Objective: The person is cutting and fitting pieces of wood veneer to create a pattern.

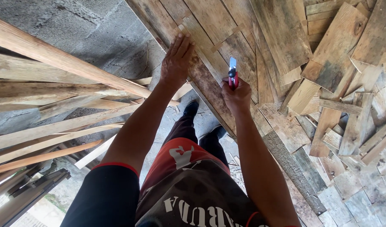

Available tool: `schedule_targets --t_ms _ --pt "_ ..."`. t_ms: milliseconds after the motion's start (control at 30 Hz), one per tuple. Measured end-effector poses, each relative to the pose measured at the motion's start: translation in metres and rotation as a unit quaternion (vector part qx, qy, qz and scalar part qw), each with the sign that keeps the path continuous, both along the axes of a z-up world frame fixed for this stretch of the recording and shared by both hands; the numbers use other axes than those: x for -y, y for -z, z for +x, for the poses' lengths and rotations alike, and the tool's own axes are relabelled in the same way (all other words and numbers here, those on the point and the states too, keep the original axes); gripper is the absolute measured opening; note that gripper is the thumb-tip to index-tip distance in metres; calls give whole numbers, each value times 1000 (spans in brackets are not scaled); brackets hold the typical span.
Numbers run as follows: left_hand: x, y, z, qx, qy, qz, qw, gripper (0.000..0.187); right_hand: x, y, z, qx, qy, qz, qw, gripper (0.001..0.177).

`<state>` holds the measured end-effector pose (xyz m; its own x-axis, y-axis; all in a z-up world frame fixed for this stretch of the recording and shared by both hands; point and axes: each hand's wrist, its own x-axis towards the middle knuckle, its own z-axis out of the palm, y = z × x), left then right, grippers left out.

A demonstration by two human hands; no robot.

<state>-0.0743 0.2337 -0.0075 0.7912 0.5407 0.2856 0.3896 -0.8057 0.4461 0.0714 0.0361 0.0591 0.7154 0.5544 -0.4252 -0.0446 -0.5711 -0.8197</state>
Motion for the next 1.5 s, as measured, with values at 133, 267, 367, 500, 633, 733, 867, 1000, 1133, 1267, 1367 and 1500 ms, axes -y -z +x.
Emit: schedule_targets --t_ms 133,267,367,500,633,733,867,1000,1133,1267,1367,1500 --pt "-1 -2 0 7 8 -1 1000 48 10 1 8 45 -15 -5 999 8" --pt "0 -8 -1 -8 11 3 1000 49 21 5 14 143 -14 -74 987 9" --pt "1 -11 -1 -20 13 4 1000 49 29 7 12 148 1 -88 985 10" --pt "1 6 0 -19 5 13 1000 44 31 13 4 158 -7 -69 985 17" --pt "1 3 -1 -29 9 27 999 46 28 13 -1 226 -36 -24 973 24" --pt "2 0 0 -33 8 8 999 48 26 9 -1 247 -55 -17 967 22" --pt "1 3 0 -27 9 15 999 48 19 -5 -5 239 -77 -21 968 22" --pt "3 0 -1 -21 6 14 1000 48 20 7 -5 247 -69 -40 966 22" --pt "3 -5 -1 -13 5 3 1000 48 22 15 -5 255 -55 -23 965 21" --pt "2 3 -2 -10 -1 16 1000 48 20 18 -4 223 -29 -52 973 18" --pt "2 4 -2 1 0 17 1000 48 17 18 -4 201 -19 -80 976 17" --pt "3 10 -2 -4 -4 17 1000 50 18 21 -2 168 -7 -83 982 15"
